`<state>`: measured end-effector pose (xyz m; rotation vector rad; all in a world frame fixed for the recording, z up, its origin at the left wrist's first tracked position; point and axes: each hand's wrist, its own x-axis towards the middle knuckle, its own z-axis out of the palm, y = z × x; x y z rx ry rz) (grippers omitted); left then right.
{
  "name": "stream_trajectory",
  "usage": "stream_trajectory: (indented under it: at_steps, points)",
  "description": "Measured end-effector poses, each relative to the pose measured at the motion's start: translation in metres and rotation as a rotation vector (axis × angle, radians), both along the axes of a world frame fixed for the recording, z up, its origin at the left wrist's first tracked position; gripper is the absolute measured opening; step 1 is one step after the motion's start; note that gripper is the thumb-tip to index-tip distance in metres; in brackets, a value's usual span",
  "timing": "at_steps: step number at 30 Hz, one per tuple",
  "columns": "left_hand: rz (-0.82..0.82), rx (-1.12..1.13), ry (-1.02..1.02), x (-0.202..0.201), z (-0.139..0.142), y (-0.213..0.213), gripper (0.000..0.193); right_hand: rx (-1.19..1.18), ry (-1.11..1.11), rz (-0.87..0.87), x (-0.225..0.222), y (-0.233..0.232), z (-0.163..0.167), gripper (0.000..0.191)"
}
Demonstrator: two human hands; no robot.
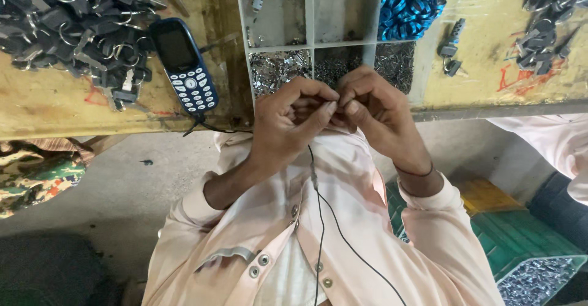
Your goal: The person sits at a workbench assembling small metal and plastic hardware parts by hand, fitting components together one at a time and placing finished pieces into a compartment tray. They occasionally reach across the bench for parts and briefly press buttons on a mobile phone at the end.
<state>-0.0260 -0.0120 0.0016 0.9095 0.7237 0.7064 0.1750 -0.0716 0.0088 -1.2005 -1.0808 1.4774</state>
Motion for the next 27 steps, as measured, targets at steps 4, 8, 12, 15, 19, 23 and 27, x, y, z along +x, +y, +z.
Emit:
stream_trajectory:
  at_steps: [4, 8, 12, 15, 19, 23, 27]
  points:
    - [0.006, -0.124, -0.185, 0.0, -0.011, -0.007, 0.015, -0.045, 0.043, -0.049, -0.005, -0.009, -0.009, 0.012]
    - [0.005, 0.056, -0.126, -0.006, -0.013, -0.007, 0.018, -0.082, 0.032, -0.067, -0.01, -0.013, -0.01, 0.012]
    - [0.036, 0.317, 0.061, -0.008, -0.007, -0.009, 0.018, 0.046, -0.26, -0.107, -0.019, -0.016, -0.004, 0.01]
    - [0.075, 0.518, 0.278, -0.008, -0.003, -0.009, 0.014, 0.281, -0.568, -0.146, -0.028, -0.009, 0.001, 0.015]
    - [-0.111, 0.062, 0.085, -0.009, -0.008, 0.001, 0.011, -0.209, 0.218, -0.158, -0.02, 0.009, 0.01, 0.019]
    - [-0.126, 0.261, 0.166, -0.013, -0.009, 0.004, 0.011, -0.138, -0.464, 0.103, 0.016, 0.012, 0.025, 0.01]
    - [-0.091, 0.325, 0.187, -0.012, -0.01, 0.006, 0.011, 0.053, -1.444, 0.184, 0.036, 0.005, 0.025, 0.014]
